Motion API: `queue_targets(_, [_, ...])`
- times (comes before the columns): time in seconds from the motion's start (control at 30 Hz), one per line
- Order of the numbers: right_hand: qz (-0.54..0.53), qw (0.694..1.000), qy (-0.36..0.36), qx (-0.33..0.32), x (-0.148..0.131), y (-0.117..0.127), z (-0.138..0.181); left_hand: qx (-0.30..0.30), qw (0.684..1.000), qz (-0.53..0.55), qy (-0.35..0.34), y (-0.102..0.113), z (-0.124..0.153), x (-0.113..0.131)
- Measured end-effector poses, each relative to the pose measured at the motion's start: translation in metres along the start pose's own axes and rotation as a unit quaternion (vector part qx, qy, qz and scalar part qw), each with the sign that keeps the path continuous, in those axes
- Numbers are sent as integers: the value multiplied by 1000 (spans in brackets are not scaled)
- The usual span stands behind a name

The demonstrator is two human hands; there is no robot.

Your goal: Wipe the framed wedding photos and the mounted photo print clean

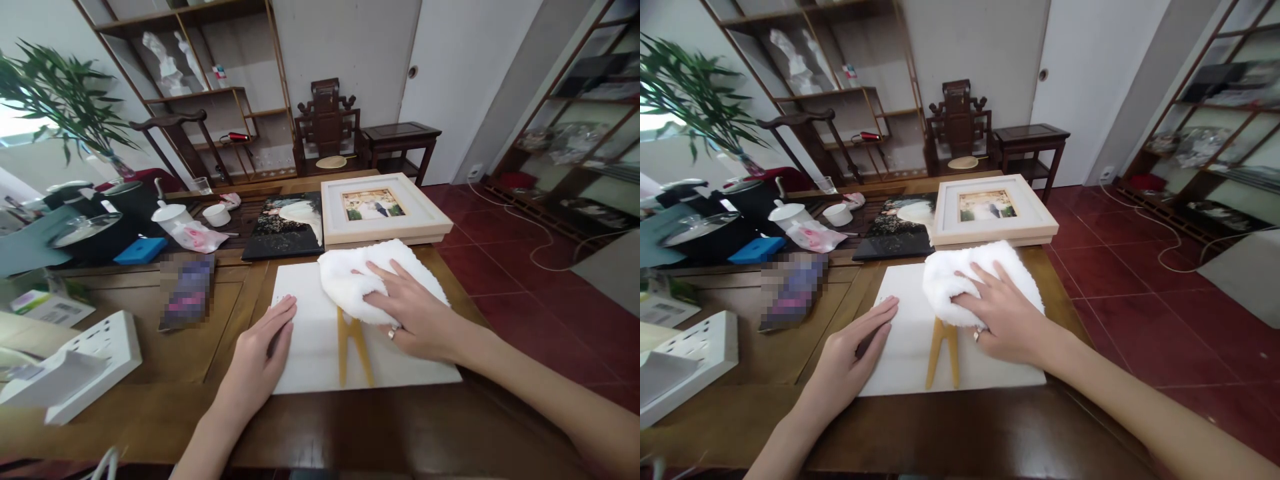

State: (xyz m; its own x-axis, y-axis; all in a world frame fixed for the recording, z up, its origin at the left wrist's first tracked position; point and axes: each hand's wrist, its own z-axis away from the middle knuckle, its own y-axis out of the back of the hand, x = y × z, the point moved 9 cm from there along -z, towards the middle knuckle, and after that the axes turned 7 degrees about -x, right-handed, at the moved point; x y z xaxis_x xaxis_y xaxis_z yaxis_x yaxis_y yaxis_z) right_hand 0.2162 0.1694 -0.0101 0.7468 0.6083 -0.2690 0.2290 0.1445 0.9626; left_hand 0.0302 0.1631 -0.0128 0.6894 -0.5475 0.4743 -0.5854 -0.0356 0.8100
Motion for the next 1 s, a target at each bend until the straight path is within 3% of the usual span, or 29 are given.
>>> queue_targets(0.13, [-18, 999, -4, -45, -29, -1, 31, 0, 1000, -1, 0, 0, 0, -1])
queue_targets(0.23, [-18, 996, 44, -79, -58, -7, 59, -2, 1000, -4, -2, -1, 0, -1])
queue_targets(0.33, [-13, 995, 77, -53, -70, -11, 74, -4, 1000, -5, 0, -1, 0, -2])
queue_targets(0.43, [-27, 998, 55, -19, -60, -7, 68, -2, 1000, -3, 2, -1, 1, -2])
queue_targets(0.6, [-34, 998, -21, -43, -22, 5, 26, 2, 1000, 3, -3, 0, 2, -1])
queue_targets(0.77, [-6, 1000, -17, -13, 7, 11, -9, 4, 1000, 7, -3, 1, 0, 0])
queue_targets(0.87, [9, 1000, -7, -13, 5, 8, -10, 2, 1000, 7, -4, 1, -1, 0])
queue_targets(1.0, [21, 999, -14, -20, -22, -4, 16, 4, 1000, 6, -8, 2, 0, 1])
